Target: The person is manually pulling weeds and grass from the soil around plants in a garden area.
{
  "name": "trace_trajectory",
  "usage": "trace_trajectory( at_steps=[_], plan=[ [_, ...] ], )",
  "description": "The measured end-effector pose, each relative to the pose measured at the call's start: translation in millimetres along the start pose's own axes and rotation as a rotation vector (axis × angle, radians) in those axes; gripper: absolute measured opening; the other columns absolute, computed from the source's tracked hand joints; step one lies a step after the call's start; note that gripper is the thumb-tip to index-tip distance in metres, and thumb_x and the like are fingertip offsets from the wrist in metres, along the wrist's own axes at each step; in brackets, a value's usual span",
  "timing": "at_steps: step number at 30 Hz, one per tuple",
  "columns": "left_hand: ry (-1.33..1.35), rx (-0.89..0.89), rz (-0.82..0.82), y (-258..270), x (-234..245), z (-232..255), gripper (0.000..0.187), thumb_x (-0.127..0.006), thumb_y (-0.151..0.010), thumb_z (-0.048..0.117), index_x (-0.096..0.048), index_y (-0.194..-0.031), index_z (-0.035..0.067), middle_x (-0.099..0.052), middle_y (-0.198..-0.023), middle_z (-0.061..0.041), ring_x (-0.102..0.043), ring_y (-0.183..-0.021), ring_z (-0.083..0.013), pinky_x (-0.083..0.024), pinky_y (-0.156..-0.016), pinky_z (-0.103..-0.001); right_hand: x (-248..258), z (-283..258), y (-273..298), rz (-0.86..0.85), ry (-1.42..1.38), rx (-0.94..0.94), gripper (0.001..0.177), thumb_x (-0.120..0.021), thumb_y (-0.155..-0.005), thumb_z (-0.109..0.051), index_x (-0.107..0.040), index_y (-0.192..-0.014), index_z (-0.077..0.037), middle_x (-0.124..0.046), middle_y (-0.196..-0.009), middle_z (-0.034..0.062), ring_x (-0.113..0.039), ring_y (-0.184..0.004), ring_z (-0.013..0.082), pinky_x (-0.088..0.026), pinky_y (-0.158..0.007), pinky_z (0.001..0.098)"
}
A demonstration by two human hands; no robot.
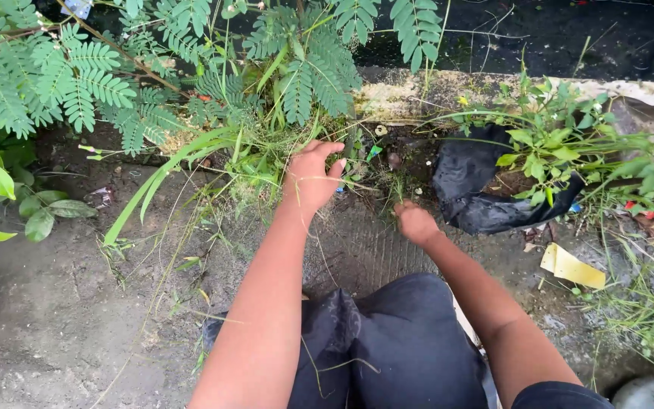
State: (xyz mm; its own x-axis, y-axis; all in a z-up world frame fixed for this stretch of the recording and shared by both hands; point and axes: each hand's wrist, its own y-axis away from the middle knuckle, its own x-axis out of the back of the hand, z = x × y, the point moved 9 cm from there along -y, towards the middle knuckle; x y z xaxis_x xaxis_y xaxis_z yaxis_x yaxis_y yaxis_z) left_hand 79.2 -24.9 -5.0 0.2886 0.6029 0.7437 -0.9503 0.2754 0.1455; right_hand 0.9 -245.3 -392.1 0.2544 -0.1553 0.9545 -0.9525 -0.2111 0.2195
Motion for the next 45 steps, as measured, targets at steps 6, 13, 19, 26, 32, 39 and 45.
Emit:
trace_trajectory(
  at_steps=[6,13,19,26,32,39,45],
  plan=[
    [-0.029,0.0,-0.033,1.7,-3.1,5.4,0.033,-0.064,-0.098,0.008,-0.068,-0.131,0.009,-0.068,-0.115,-0.014,-0.07,-0.111,-0.0318,-0.057,-0.099,-0.046,20.8,-26.0,4.2,0.011,-0.016,0.225,0.021,-0.056,-0.089,-0.014,-0.064,-0.108,-0.013,-0.063,-0.103,0.0131,-0.072,-0.088,0.0401,-0.063,-0.072,0.0501],
    [-0.037,-0.017,-0.037,0.8,-6.6,-0.7,0.033,-0.065,-0.099,0.012,-0.068,-0.131,0.008,-0.068,-0.116,-0.013,-0.069,-0.113,-0.0351,-0.057,-0.097,-0.049,72.7,-50.0,-24.9,-0.016,0.115,0.131,0.031,-0.053,-0.092,-0.016,-0.063,-0.12,-0.007,-0.059,-0.106,0.0141,-0.071,-0.088,0.0381,-0.063,-0.068,0.0508],
    [-0.065,-0.036,-0.02,5.1,3.6,8.8,0.032,-0.063,-0.099,0.013,-0.068,-0.131,0.011,-0.068,-0.113,-0.013,-0.069,-0.111,-0.0354,-0.049,-0.108,-0.055,35.8,3.3,-66.2,-0.197,0.152,-0.046,0.044,-0.034,-0.104,-0.023,-0.056,-0.139,-0.007,-0.061,-0.112,0.0242,-0.065,-0.104,0.0453,-0.059,-0.076,0.0557],
    [-0.063,-0.039,-0.012,-8.1,-22.0,-19.1,0.035,-0.063,-0.098,0.016,-0.069,-0.132,0.014,-0.068,-0.118,-0.013,-0.068,-0.116,-0.0392,-0.05,-0.107,-0.057,-27.3,52.1,-91.7,-0.19,0.129,-0.12,0.044,-0.027,-0.106,-0.025,-0.055,-0.134,-0.007,-0.06,-0.111,0.0224,-0.065,-0.104,0.0467,-0.058,-0.076,0.0566],
    [-0.093,0.002,-0.027,-10.0,-26.4,-24.6,0.036,-0.062,-0.098,0.021,-0.068,-0.133,0.019,-0.066,-0.121,-0.012,-0.066,-0.119,-0.0437,-0.049,-0.106,-0.06,5.9,30.6,-74.5,-0.286,0.042,-0.116,0.043,-0.034,-0.104,-0.013,-0.063,-0.135,-0.011,-0.071,-0.109,0.0173,-0.075,-0.092,0.0334,-0.064,-0.071,0.0429],
    [-0.073,0.052,-0.048,-7.5,-25.7,-24.5,0.036,-0.061,-0.097,0.021,-0.068,-0.133,0.023,-0.066,-0.121,-0.009,-0.066,-0.119,-0.0392,-0.05,-0.106,-0.057,33.8,-57.3,-19.9,-0.331,-0.067,0.162,0.033,-0.05,-0.1,-0.016,-0.067,-0.125,-0.004,-0.074,-0.107,0.0219,-0.076,-0.094,0.0368,-0.065,-0.076,0.0491],
    [-0.042,-0.021,0.025,-5.2,-14.5,-25.2,0.035,-0.064,-0.096,0.018,-0.07,-0.13,0.019,-0.069,-0.116,-0.009,-0.069,-0.113,-0.0385,-0.053,-0.102,-0.053,68.9,-81.7,-60.5,-0.212,-0.206,0.071,0.041,-0.048,-0.108,-0.037,-0.055,-0.136,-0.008,-0.063,-0.122,0.0233,-0.072,-0.103,0.0428,-0.062,-0.083,0.053]
  ],
)
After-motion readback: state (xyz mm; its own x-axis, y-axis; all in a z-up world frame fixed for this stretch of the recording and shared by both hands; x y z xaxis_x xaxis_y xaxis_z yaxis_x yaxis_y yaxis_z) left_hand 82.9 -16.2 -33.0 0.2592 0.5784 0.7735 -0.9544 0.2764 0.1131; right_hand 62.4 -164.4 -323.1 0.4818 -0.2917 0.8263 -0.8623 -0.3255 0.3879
